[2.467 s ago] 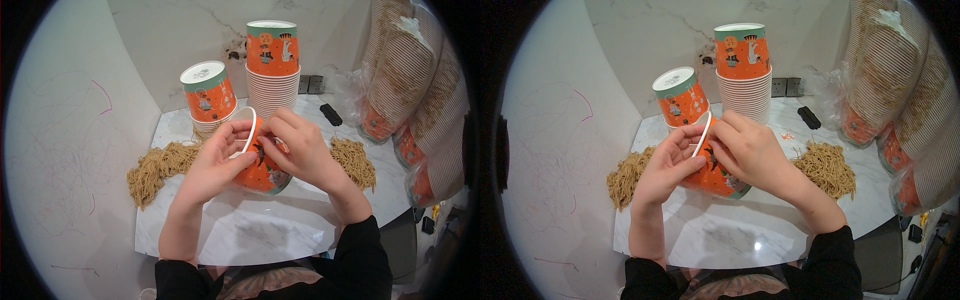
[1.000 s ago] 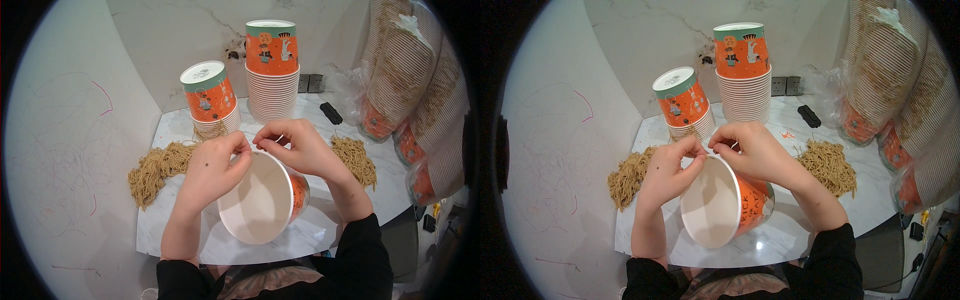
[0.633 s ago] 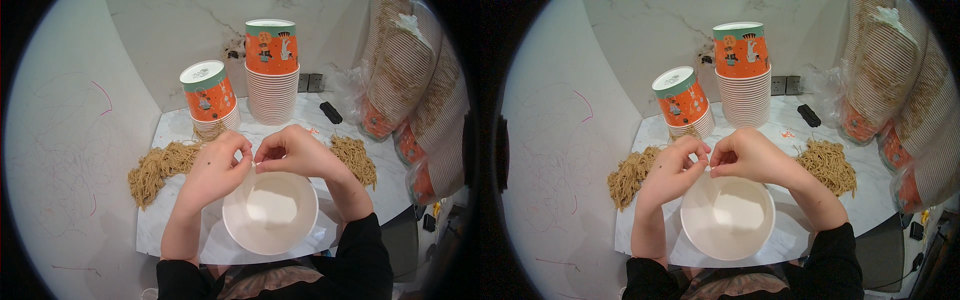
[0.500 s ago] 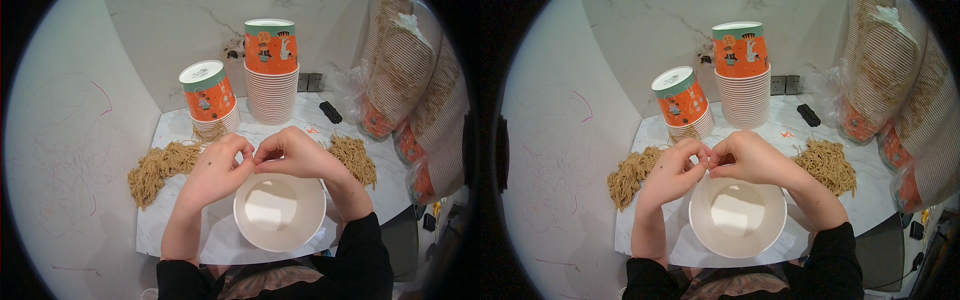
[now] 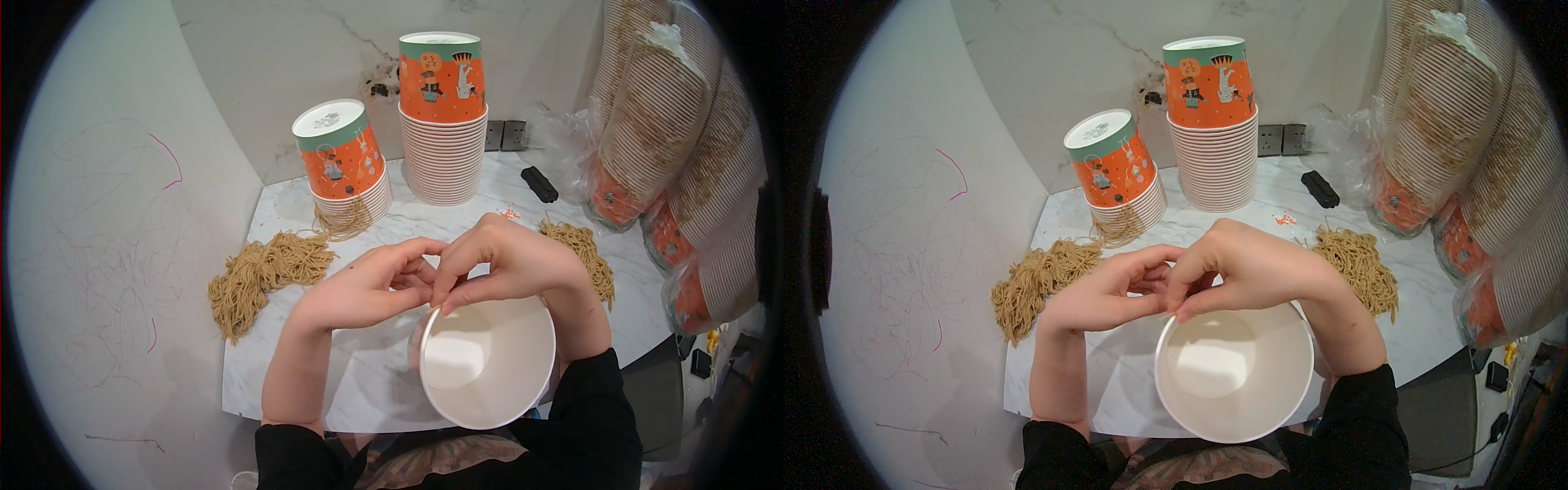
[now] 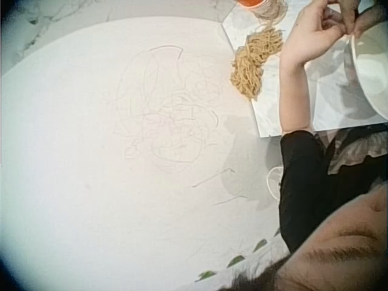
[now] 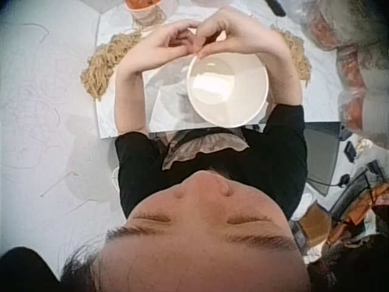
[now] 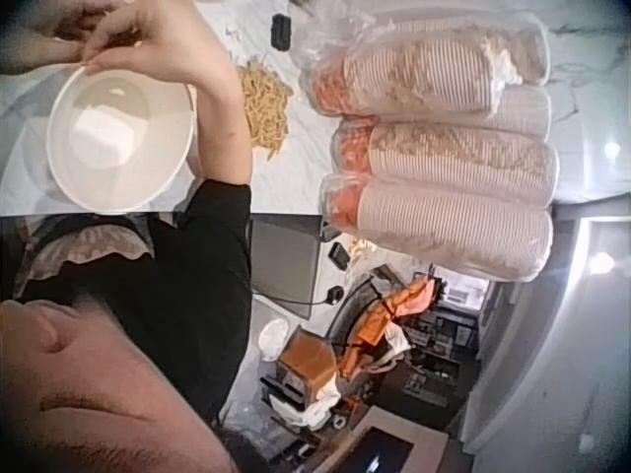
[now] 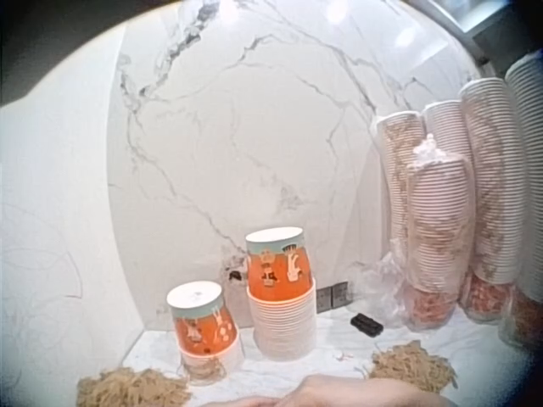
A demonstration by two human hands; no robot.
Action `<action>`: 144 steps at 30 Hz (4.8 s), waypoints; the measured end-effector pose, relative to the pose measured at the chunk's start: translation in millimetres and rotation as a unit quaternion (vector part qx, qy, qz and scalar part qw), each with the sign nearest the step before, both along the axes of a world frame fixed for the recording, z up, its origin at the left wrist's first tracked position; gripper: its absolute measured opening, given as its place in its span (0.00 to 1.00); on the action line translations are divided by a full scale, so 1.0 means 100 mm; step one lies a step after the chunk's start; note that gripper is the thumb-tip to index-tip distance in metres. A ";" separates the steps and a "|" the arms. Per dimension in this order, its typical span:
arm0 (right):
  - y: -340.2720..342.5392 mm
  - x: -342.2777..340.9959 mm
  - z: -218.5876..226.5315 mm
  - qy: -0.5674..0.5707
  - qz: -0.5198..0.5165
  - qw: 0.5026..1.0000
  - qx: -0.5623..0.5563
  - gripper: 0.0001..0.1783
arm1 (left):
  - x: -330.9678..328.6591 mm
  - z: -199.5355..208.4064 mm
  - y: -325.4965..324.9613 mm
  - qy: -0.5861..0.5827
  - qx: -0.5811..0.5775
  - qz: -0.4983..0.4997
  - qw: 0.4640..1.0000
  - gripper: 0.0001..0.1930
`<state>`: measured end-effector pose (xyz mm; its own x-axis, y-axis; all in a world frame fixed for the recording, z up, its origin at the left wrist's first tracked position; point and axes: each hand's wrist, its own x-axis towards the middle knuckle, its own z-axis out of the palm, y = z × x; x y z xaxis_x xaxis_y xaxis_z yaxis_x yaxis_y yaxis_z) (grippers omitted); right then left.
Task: Attaching elastic strings to paper cups to create small decorative buckets.
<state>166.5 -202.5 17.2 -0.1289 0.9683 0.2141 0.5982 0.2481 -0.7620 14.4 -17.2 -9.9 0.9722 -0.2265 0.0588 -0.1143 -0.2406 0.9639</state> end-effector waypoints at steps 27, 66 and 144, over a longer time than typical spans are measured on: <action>0.23 0.02 -0.24 0.013 -0.029 0.999 -0.006 0.08 | 0.00 0.02 0.18 -0.068 0.234 -0.044 0.969 0.30; 0.36 0.02 -0.29 0.063 -0.161 0.984 0.042 0.09 | -0.10 0.16 0.23 -0.037 0.157 0.218 0.963 0.08; 0.37 0.09 -0.34 0.108 -0.166 0.980 0.003 0.07 | -0.23 0.28 0.30 0.024 0.280 0.221 0.934 0.10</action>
<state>175.8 -165.2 -17.1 0.2420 0.9477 0.2080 0.4719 0.0724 -0.8787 -9.0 12.8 17.8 0.9765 0.2154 0.0064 0.1548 -0.7219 0.6745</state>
